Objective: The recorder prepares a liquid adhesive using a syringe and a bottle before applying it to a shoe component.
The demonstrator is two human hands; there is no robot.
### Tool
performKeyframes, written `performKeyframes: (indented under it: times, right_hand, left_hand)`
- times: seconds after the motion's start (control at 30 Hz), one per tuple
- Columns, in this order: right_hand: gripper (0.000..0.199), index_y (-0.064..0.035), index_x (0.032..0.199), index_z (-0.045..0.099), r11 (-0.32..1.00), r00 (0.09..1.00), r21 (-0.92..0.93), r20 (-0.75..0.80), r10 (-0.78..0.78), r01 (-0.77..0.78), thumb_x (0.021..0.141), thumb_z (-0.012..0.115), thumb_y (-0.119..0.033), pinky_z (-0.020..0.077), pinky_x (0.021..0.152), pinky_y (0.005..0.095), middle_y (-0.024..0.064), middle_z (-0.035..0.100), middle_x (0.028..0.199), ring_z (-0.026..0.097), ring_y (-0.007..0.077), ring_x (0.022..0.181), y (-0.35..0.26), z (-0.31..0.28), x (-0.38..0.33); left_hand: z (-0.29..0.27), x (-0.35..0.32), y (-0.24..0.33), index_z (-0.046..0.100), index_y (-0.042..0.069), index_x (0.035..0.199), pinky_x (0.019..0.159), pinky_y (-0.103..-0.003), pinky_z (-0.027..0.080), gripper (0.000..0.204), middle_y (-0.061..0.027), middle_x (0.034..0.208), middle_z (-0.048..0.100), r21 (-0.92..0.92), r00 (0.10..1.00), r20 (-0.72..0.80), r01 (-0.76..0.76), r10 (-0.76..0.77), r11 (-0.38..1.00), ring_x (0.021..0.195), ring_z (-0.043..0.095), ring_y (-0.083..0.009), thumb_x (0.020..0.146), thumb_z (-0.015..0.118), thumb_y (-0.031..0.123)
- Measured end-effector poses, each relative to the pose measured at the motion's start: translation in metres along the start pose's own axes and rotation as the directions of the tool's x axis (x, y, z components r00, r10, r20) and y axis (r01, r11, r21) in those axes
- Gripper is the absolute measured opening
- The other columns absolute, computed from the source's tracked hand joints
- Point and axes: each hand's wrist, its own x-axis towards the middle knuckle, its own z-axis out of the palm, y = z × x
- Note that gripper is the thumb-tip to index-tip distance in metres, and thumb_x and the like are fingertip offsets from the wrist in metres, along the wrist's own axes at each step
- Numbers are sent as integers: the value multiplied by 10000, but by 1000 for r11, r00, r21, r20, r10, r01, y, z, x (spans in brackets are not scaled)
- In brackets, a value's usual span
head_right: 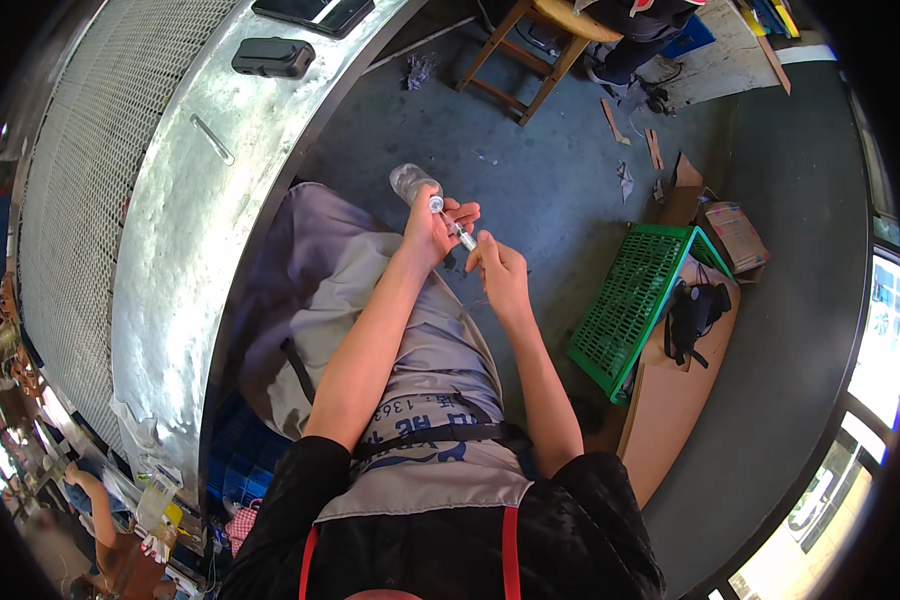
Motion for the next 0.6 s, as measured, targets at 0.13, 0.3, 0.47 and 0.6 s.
performKeyframes:
  times: [0.13, 0.3, 0.47, 0.6]
  right_hand:
    - [448, -10, 683, 636, 900, 959, -363, -52, -278, 241, 1004, 526, -302, 371, 519, 337, 54, 485, 605, 472, 146, 511, -10, 3, -7]
    - [352, -18, 710, 657, 789, 907, -500, -19, -422, 357, 976, 567, -231, 396, 544, 366, 98, 534, 664, 488, 226, 526, -13, 12, -11]
    - [369, 2, 712, 651, 853, 914, -400, -81, -397, 335, 994, 543, -209, 398, 558, 354, 95, 535, 666, 499, 204, 550, -3, 12, -9]
    - [375, 12, 719, 645, 873, 924, -364, -76, -374, 324, 1002, 533, -209, 400, 575, 347, 95, 528, 666, 497, 194, 567, -1, 12, -9]
  left_hand:
    - [3, -2, -6, 571, 93, 738, 841, -403, 482, 422, -185, 923, 717, 142, 998, 4, -56, 56, 988, 921, 656, -275, 908, 493, 470]
    - [8, -4, -6, 561, 97, 754, 839, -377, 483, 393, -190, 902, 715, 194, 990, 121, -91, 68, 977, 885, 663, -271, 930, 497, 443]
    - [12, -8, -6, 545, 98, 740, 817, -366, 488, 381, -196, 885, 715, 140, 988, 120, -109, 92, 984, 834, 644, -260, 927, 516, 429]
    - [13, -10, -5, 524, 90, 725, 710, -353, 490, 379, -155, 758, 664, 137, 981, 128, -160, 143, 977, 712, 620, -234, 932, 537, 407]
